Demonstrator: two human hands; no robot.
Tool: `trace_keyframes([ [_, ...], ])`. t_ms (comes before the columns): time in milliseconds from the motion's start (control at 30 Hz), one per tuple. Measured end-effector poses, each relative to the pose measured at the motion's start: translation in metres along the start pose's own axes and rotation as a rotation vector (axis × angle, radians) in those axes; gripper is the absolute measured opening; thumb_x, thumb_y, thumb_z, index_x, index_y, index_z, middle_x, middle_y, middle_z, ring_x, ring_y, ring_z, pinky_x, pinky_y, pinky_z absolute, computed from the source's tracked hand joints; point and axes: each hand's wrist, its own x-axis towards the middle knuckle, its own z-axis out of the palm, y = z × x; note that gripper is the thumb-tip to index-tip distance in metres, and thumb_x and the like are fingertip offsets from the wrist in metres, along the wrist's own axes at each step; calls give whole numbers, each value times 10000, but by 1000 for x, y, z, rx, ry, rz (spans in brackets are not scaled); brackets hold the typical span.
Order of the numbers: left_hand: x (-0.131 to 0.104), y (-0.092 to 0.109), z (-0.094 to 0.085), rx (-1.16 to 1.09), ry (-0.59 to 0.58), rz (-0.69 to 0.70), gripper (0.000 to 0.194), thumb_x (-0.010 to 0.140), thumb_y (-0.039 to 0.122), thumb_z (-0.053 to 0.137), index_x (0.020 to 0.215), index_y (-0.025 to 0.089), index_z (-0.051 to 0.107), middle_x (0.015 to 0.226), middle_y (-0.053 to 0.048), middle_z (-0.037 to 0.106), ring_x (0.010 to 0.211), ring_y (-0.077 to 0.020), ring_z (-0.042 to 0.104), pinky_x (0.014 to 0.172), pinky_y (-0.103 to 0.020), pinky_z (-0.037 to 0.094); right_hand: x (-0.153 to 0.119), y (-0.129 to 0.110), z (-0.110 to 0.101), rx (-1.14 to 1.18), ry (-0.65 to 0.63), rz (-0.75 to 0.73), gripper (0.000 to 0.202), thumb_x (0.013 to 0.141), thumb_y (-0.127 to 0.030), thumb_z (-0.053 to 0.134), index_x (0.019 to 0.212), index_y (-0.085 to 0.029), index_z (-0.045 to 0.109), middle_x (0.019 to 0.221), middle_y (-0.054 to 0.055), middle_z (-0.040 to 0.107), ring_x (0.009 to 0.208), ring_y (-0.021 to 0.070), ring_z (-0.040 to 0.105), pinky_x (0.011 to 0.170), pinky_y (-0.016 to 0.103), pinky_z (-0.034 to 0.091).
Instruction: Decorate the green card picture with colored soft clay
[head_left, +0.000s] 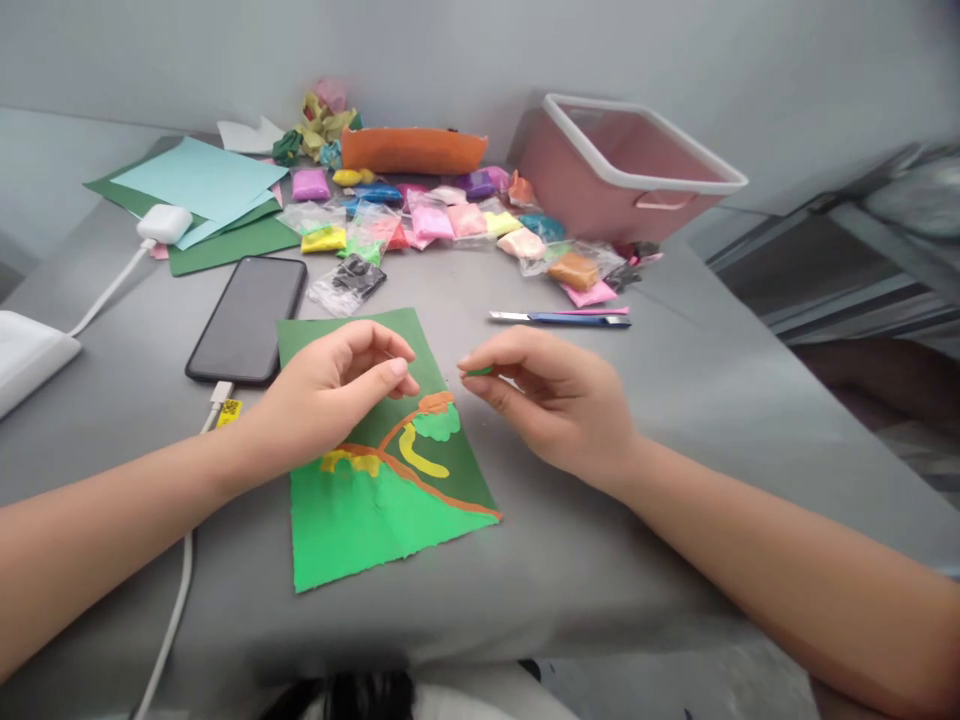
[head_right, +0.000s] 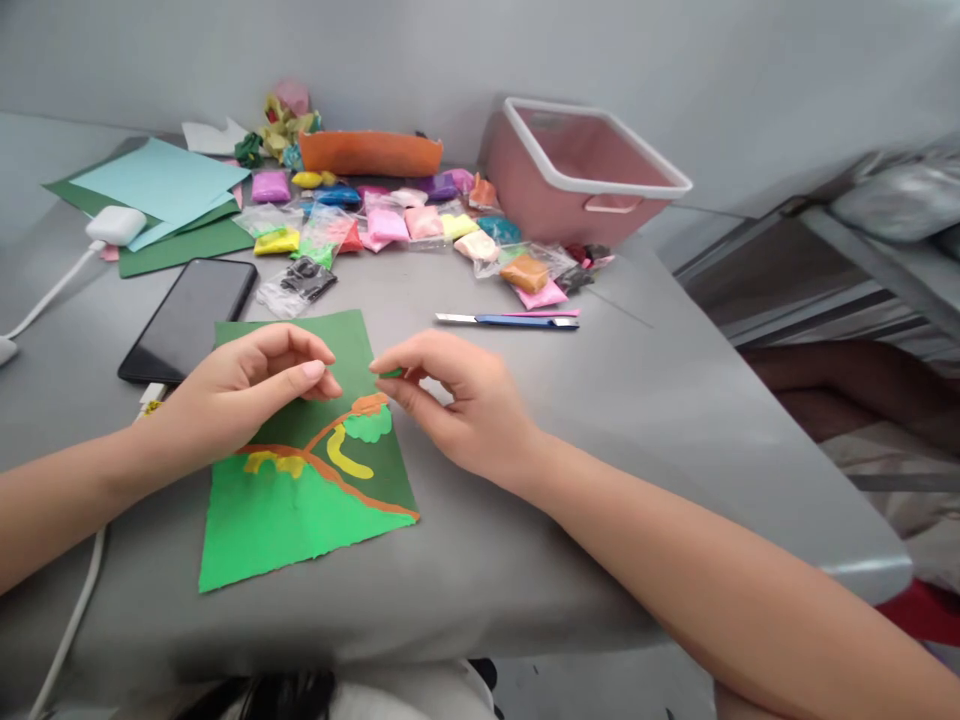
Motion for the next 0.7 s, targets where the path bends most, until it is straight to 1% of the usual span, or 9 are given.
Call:
trace_keyframes([
  [33,-1,-1,0,65,-12,37,184,982,381,569,1033,206,597,926,-36,748,884,-183,721,793,-317,575,-1,2,-1,33,4,19,69,963,-252,625,1008,-231,674,914,33,746,813,156,690,705,288,566],
  [100,-5,-2,1,291,-47,175,153,993,329,529,1033,203,606,942,-37,743,853,-184,710,747,-311,554,-1,4,-6,54,-50,41,103,1006,-269,566,1029,-227,657,930,35,763,844,152,721,731,282,575],
  [200,-10,-4,2,638,-103,452,175,985,217,481,1026,181,646,933,-53,742,855,-197,703,741,-315,540,1,9,-15,-100,-228,-26,238,1046,-340,486,954,-217,667,864,38,770,799,155,728,709,280,561],
  [267,-14,-5,3,738,-89,594,203,976,171,466,1020,154,663,941,-78,755,900,-210,722,759,-314,557,2,11,-21,-222,-299,-102,292,1046,-359,479,889,-216,680,833,46,764,774,163,717,688,289,553],
  [333,-16,-5,3,784,-41,684,188,961,153,485,985,137,670,931,-96,771,915,-218,742,782,-312,577,3,13,-26,-273,-292,-168,280,1039,-336,493,872,-218,685,818,46,761,765,166,713,675,291,552],
  [433,-17,-4,3,849,-4,763,157,934,158,517,915,160,673,869,-86,778,863,-215,757,776,-308,594,4,13,-28,-261,-266,-254,226,1022,-248,515,887,-219,694,819,40,765,760,156,717,663,276,559],
  [500,-18,-4,3,877,-9,787,153,920,167,523,895,183,673,854,-67,778,838,-207,758,756,-302,602,4,13,-28,-202,-295,-309,204,1013,-204,517,926,-220,701,838,38,771,782,151,728,683,264,576],
  [600,-18,-4,3,893,-31,799,154,912,177,517,882,207,666,849,-34,774,833,-190,755,747,-290,610,3,13,-27,-108,-335,-361,200,1010,-187,510,1001,-219,707,908,46,783,843,147,736,756,259,594],
  [700,-19,-3,3,896,-50,824,145,911,176,518,880,211,655,832,-19,767,831,-176,751,748,-274,614,2,15,-27,-120,-361,-368,201,1010,-195,512,1054,-207,708,963,65,788,888,145,740,796,252,593],
])
